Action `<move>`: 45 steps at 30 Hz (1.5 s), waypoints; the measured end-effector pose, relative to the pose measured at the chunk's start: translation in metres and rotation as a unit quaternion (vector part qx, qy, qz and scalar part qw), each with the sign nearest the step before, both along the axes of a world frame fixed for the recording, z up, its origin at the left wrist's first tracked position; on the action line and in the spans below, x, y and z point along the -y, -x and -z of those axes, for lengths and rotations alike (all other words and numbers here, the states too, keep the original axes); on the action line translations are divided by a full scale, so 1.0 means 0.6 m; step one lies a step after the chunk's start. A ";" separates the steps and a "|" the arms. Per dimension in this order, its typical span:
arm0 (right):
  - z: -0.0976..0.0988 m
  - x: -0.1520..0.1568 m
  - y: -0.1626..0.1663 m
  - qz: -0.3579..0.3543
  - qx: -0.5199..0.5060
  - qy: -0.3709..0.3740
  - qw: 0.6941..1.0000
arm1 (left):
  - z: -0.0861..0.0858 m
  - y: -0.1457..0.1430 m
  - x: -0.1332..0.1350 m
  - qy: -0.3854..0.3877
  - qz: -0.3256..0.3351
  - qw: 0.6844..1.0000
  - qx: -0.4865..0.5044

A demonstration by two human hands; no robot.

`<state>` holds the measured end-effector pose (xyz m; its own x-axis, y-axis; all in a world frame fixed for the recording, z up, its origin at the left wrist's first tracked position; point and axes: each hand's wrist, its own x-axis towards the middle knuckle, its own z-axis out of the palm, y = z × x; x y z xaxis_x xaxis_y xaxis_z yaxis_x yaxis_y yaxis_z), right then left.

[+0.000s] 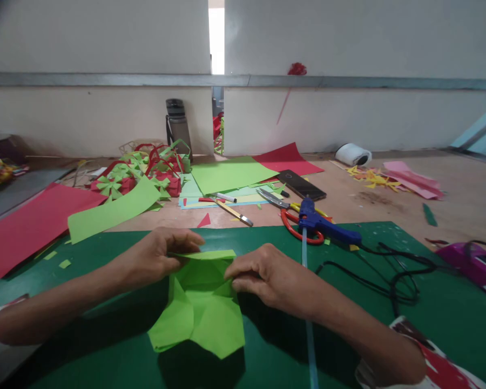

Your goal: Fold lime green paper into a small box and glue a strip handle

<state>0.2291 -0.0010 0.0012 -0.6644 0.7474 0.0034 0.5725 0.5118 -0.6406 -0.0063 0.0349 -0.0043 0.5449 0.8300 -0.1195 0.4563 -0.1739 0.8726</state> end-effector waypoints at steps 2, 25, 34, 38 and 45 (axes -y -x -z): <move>0.005 0.001 0.001 -0.006 0.008 -0.018 1.000 | -0.022 0.008 0.005 -0.094 -0.020 0.994 -0.043; 0.001 0.036 0.030 -0.012 0.187 -0.131 0.973 | -0.036 -0.005 0.073 -0.186 0.300 0.908 -0.224; 0.006 0.052 0.048 -0.059 0.253 -0.191 0.947 | -0.018 -0.011 0.086 -0.204 0.255 0.911 -0.251; 0.009 0.050 0.045 -0.042 0.244 -0.197 0.949 | -0.019 -0.010 0.097 -0.216 0.254 0.903 -0.272; 0.007 0.052 0.040 -0.032 0.229 -0.178 0.957 | -0.008 -0.005 0.119 -0.281 0.255 0.864 -0.332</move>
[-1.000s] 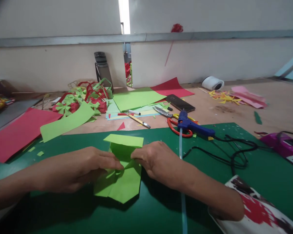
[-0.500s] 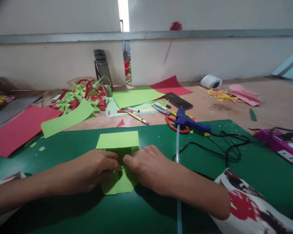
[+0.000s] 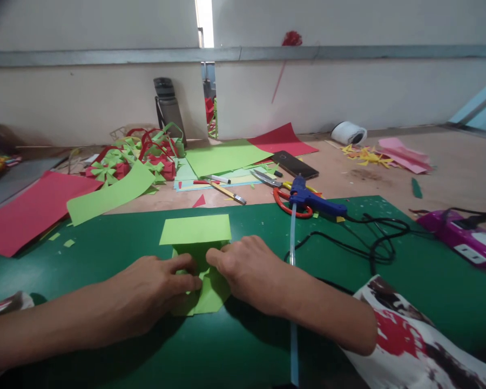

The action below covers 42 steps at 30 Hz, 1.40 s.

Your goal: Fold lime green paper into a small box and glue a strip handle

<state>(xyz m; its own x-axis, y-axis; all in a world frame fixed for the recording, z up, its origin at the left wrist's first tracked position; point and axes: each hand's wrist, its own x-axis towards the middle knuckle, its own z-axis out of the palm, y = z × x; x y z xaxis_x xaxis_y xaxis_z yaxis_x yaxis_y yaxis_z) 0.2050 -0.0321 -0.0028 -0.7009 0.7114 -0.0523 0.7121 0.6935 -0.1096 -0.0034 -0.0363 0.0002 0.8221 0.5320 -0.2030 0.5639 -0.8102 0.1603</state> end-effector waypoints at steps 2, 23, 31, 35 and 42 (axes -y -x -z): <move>0.001 0.001 -0.002 0.001 -0.003 -0.007 1.000 | 0.002 0.000 0.001 -0.005 0.006 1.000 0.004; 0.000 0.005 -0.025 -0.029 0.005 -0.033 0.999 | 0.019 -0.017 0.011 -0.065 0.025 0.998 -0.005; 0.005 0.014 -0.018 -0.057 0.038 -0.032 0.997 | 0.013 -0.014 0.005 -0.073 0.042 0.996 -0.015; 0.002 0.012 -0.015 -0.046 0.048 -0.043 0.997 | 0.005 0.009 0.000 -0.071 0.056 0.996 -0.023; 0.011 0.013 -0.015 -0.042 0.029 -0.072 0.996 | 0.008 0.036 0.008 -0.083 0.074 0.994 0.013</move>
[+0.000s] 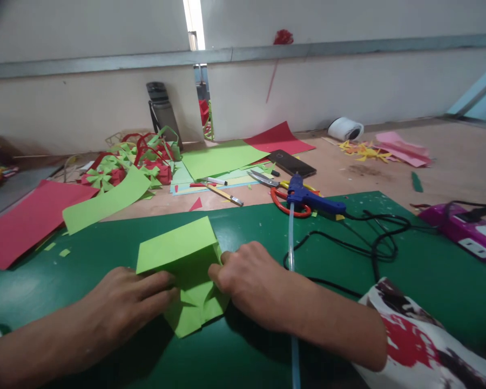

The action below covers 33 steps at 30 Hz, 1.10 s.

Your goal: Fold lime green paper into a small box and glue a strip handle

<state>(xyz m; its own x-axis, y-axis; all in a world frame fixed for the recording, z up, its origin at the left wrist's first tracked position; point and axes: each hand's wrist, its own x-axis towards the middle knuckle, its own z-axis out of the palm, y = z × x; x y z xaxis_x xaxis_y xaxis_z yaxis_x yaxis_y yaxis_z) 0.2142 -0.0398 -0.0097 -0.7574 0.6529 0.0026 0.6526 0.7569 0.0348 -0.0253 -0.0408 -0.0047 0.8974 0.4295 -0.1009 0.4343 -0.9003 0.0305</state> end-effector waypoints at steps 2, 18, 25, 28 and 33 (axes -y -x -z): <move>0.000 0.000 0.001 0.005 -0.003 -0.003 1.000 | 0.008 0.004 0.000 -0.012 -0.005 1.000 0.016; 0.001 0.001 0.015 -0.004 0.000 0.006 1.000 | 0.016 -0.006 0.001 -0.021 -0.026 0.999 -0.034; 0.002 0.005 0.017 0.003 0.002 -0.002 1.000 | 0.015 -0.011 0.024 -0.068 -0.017 0.997 -0.041; 0.009 0.007 0.016 0.001 -0.022 -0.041 0.999 | 0.019 -0.010 0.028 -0.083 -0.021 0.996 -0.028; 0.014 0.010 0.013 0.024 -0.084 -0.130 0.988 | 0.025 -0.002 0.019 -0.067 -0.020 0.998 -0.007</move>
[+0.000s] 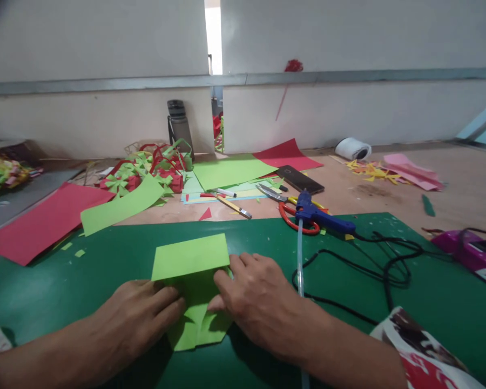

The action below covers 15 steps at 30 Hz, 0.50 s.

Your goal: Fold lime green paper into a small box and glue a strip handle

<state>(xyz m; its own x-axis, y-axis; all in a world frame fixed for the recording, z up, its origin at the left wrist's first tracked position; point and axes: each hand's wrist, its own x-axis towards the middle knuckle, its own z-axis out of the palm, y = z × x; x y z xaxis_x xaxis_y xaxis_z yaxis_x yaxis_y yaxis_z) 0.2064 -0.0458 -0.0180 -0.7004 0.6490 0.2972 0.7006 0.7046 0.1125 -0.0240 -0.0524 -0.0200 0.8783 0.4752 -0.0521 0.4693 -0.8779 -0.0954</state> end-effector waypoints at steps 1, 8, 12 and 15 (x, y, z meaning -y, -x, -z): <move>0.000 0.000 -0.001 0.004 -0.009 -0.012 1.000 | 0.001 0.002 -0.003 0.009 -0.003 1.000 0.008; -0.003 -0.011 -0.001 0.027 -0.050 -0.071 0.996 | 0.003 0.016 -0.018 0.076 -0.054 0.990 0.103; -0.006 -0.011 0.003 0.033 -0.050 -0.125 0.990 | -0.003 0.021 -0.024 0.111 -0.052 0.979 0.160; -0.005 -0.012 0.004 -0.027 -0.035 -0.142 0.989 | -0.007 0.024 -0.028 0.118 -0.038 0.976 0.180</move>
<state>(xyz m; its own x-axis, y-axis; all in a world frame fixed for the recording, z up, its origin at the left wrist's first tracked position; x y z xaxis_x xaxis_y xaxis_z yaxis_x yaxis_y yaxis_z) 0.2042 -0.0384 -0.0152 -0.7023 0.4949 0.5117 0.6765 0.6878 0.2633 -0.0383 -0.0355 -0.0158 0.8221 0.5522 0.1385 0.5001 -0.8167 0.2879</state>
